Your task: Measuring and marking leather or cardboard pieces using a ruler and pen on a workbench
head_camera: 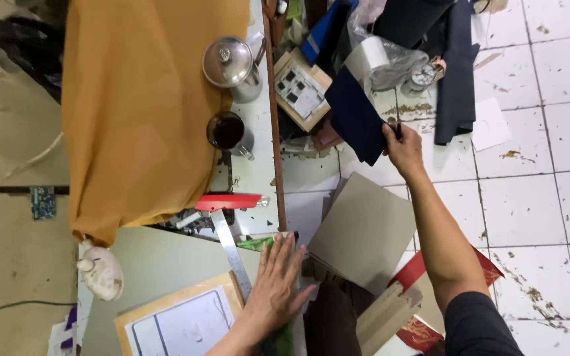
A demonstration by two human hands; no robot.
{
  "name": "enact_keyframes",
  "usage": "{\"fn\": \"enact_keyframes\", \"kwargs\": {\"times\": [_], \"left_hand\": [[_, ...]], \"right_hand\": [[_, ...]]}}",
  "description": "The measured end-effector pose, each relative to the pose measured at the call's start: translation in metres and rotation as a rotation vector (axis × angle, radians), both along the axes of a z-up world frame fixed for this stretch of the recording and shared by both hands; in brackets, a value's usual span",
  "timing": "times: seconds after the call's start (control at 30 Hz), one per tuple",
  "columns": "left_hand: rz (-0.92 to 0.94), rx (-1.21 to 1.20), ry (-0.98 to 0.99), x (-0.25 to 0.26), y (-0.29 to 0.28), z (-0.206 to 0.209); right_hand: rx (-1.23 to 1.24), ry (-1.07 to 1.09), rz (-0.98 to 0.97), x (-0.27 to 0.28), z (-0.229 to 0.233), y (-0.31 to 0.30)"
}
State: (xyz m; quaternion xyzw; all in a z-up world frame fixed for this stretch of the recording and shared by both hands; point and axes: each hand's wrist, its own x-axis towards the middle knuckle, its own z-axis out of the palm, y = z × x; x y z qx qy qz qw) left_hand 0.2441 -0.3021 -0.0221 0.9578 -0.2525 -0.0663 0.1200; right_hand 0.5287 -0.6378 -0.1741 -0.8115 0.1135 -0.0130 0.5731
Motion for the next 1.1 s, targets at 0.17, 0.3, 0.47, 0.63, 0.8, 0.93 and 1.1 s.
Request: {"fn": "enact_keyframes", "kwargs": {"times": [0.17, 0.3, 0.47, 0.63, 0.8, 0.93, 1.1], "left_hand": [[0.023, -0.062, 0.012, 0.001, 0.001, -0.004], [0.01, 0.187, -0.123, 0.008, -0.001, 0.008], [-0.006, 0.28, -0.17, 0.0, 0.004, -0.024], [0.07, 0.177, -0.105, -0.009, 0.002, -0.04], [0.058, 0.258, -0.122, -0.004, 0.003, -0.03], [0.047, 0.238, -0.159, -0.003, 0.002, -0.033], [0.096, 0.119, -0.189, -0.005, -0.001, -0.039]], "right_hand": [[-0.144, -0.018, -0.014, 0.026, -0.01, 0.026], [-0.541, -0.315, 0.04, 0.079, -0.058, 0.054], [-0.887, -0.277, 0.216, 0.154, -0.131, 0.115], [-1.088, -0.166, 0.48, 0.174, -0.223, 0.149], [-1.022, -0.229, 0.43, 0.172, -0.208, 0.135], [-1.2, -0.438, 0.409, 0.179, -0.206, 0.121], [-1.072, -0.063, 0.642, 0.175, -0.22, 0.132]]}}
